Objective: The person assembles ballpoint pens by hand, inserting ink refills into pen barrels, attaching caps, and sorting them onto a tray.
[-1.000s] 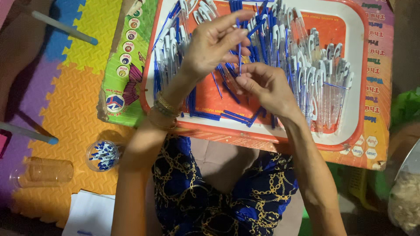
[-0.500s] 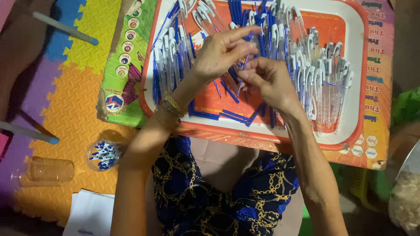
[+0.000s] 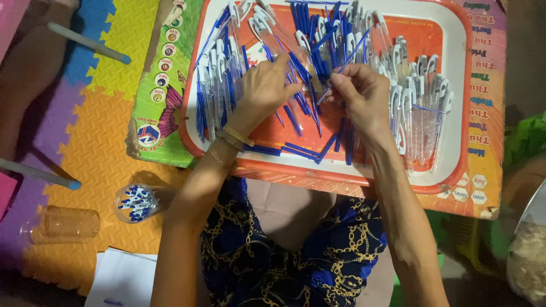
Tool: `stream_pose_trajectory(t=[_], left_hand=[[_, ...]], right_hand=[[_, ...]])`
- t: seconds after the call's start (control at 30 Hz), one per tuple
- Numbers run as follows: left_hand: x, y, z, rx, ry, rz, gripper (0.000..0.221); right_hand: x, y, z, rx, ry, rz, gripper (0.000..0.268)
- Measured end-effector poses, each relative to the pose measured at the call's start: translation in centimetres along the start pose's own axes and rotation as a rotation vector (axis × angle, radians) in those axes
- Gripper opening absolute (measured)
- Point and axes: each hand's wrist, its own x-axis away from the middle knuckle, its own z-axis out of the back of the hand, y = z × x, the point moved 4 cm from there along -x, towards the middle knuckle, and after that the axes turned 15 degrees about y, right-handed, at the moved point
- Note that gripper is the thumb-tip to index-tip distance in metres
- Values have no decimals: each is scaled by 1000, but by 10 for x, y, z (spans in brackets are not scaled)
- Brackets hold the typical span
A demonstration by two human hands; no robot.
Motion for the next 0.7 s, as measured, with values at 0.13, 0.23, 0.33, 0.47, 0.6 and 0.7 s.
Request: stream_pose_trajectory(t=[0.13, 0.23, 0.33, 0.47, 0.6, 0.7], left_hand=[[8, -1, 15, 112, -81, 114, 55], [2, -8, 11, 131, -8, 12, 51], [-2, -13, 11, 88, 40, 26, 56], [3, -18, 18, 280, 79, -10, 60], [17, -11, 27, 520, 158, -233, 61], [36, 12, 46, 793, 137, -281, 57]], right_hand=[[-2, 4, 1, -22, 14, 10, 14], [1, -1, -1, -36, 4, -3, 12], [2, 2, -1, -38, 18, -29, 10], [-3, 17, 2, -109, 69, -16, 13], [-1, -21, 5, -142, 122, 192, 15], [-5, -41, 13, -135, 230, 310, 14]])
